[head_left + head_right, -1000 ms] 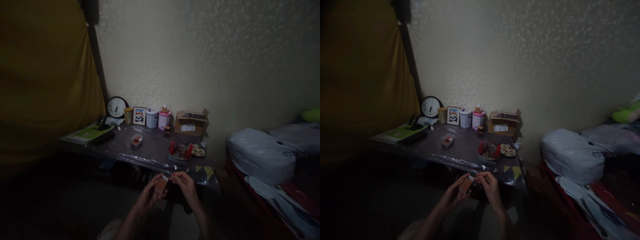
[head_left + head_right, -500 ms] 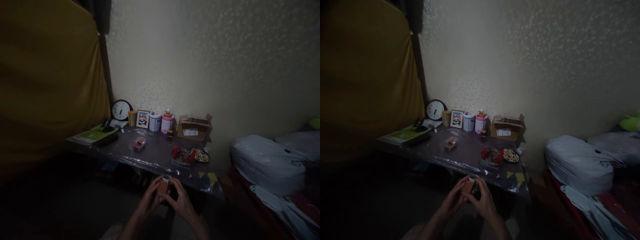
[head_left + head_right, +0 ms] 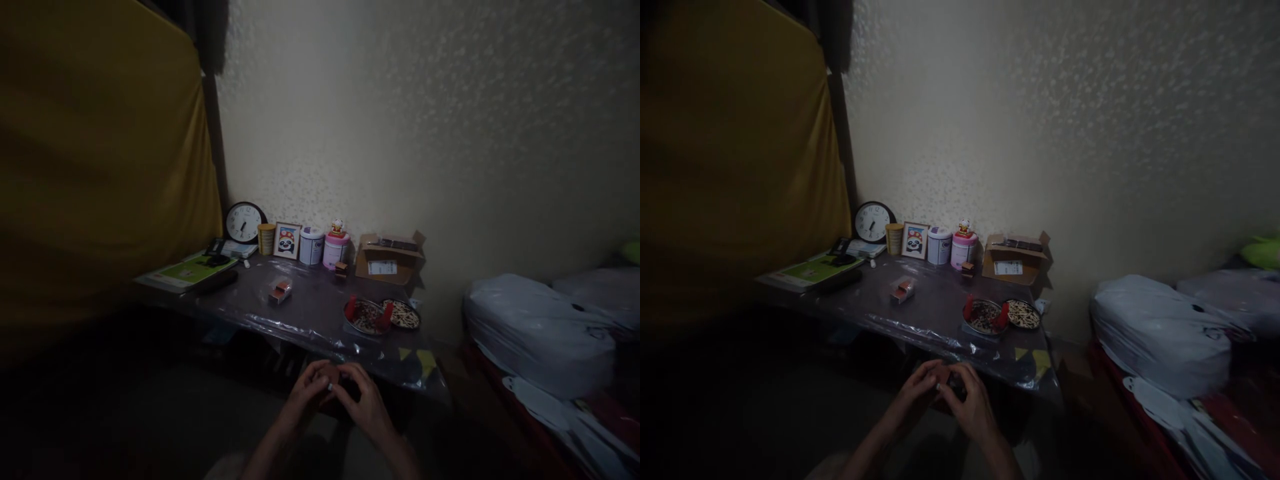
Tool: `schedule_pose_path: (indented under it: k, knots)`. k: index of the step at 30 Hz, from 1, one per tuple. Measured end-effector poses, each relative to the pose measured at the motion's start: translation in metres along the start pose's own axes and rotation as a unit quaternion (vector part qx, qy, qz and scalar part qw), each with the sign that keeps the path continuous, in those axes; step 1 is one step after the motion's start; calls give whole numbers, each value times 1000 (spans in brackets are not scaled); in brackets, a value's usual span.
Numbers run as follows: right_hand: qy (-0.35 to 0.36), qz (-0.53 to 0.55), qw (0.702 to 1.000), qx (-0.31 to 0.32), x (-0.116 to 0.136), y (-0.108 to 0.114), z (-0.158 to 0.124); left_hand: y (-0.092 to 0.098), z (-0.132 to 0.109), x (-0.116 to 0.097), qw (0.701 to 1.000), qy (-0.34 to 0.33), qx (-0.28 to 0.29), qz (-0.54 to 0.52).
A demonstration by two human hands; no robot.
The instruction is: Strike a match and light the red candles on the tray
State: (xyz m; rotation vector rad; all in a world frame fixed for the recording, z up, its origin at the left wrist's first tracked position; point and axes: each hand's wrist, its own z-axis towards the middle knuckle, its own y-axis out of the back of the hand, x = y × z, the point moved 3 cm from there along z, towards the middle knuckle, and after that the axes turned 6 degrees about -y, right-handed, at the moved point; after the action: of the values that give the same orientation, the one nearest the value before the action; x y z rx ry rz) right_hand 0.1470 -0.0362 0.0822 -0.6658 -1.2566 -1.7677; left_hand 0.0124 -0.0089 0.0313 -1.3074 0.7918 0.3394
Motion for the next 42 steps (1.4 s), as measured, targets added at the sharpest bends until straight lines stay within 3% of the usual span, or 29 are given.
schedule_pose_path:
  k: [6,10,14,19,22,31,42]
  knots:
    - [-102,204,973,-27,-14,8,7,-4,0,-4,999,-1,-20,-27]
    - [-144,250,955,-60,-13,15,10,-4,1,-5,999,10,-10,-34]
    - [-129,207,967,-69,-11,15,9,2,2,0,999,16,-28,-35]
    - [-5,78,994,-74,-5,10,4,5,3,7,998,17,-45,-30]
    - [28,19,998,-47,-1,6,0,6,4,9,998,15,-53,-25]
    - [12,-45,996,-80,-3,6,-1,5,4,10,998,14,-47,-27]
    - [31,-37,996,-73,-3,5,1,2,5,11,998,16,-41,-36]
